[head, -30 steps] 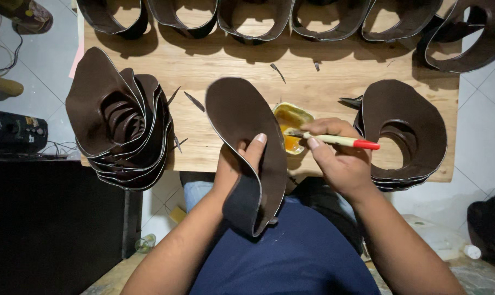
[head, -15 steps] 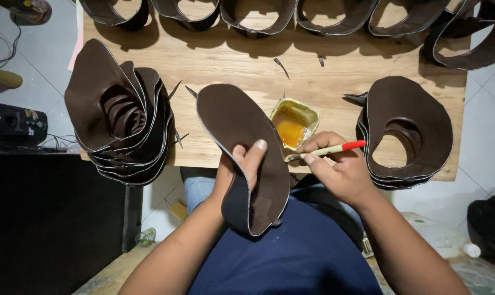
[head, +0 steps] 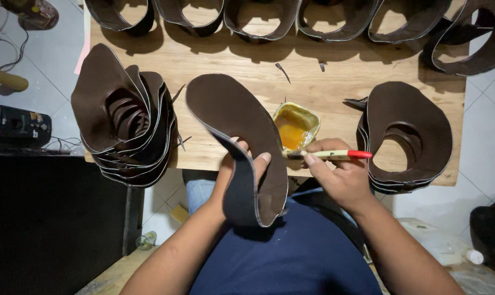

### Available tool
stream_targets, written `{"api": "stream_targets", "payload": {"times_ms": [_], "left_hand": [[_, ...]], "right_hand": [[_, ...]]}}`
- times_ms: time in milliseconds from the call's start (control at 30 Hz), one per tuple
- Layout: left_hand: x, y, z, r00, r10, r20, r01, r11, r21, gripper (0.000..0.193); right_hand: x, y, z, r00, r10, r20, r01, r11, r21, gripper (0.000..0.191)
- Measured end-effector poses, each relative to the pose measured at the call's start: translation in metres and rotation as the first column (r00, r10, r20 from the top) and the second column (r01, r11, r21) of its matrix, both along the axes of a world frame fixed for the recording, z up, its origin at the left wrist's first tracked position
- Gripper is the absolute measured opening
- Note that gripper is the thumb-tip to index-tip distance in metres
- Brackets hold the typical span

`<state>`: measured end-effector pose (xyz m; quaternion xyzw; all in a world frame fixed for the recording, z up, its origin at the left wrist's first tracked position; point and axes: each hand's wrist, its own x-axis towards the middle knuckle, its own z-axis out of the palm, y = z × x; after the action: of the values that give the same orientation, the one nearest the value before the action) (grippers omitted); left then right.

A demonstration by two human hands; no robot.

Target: The person picks up a curved leather shoe upper from the workbench, holds it in one hand, and uses a brush to spread yellow adhesive from a small container along the edge of the upper. They rotate the upper to coat different sections, then set it on a stack and pick up the next upper to repeat the process.

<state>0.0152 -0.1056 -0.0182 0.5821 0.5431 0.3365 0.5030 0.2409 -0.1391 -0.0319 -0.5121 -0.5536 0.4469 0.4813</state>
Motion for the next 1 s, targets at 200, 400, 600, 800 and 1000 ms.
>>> {"api": "stream_targets", "payload": {"times_ms": [200, 400, 600, 800, 1000], "left_hand": [[0.001, 0.001, 0.003, 0.996, -0.027, 0.089, 0.027, 1.0, 0.001, 0.02], [0.0, 0.003, 0.006, 0.993, 0.025, 0.119, -0.006, 0.987, -0.161, 0.022], [-0.001, 0.003, 0.002, 0.994, 0.015, 0.106, -0.013, 1.0, -0.015, 0.024], [-0.004, 0.007, -0.005, 0.942, 0.035, 0.333, 0.0, 0.994, -0.105, 0.027], [-0.005, 0.006, 0.001, 0.975, -0.001, 0.222, -0.005, 1.0, 0.026, 0.017]], "right_hand": [[-0.002, 0.008, 0.021, 0.991, 0.056, 0.124, -0.071, 0.99, 0.122, 0.018], [-0.009, 0.015, 0.038, 0.98, 0.089, 0.18, -0.127, 0.97, 0.209, 0.018], [-0.014, 0.017, 0.04, 0.966, 0.13, 0.224, -0.18, 0.959, 0.219, 0.013], [-0.013, 0.008, 0.042, 0.961, 0.175, 0.215, -0.216, 0.959, 0.182, 0.013], [-0.017, 0.012, 0.05, 0.923, 0.054, 0.381, -0.197, 0.918, 0.345, 0.02]]}}
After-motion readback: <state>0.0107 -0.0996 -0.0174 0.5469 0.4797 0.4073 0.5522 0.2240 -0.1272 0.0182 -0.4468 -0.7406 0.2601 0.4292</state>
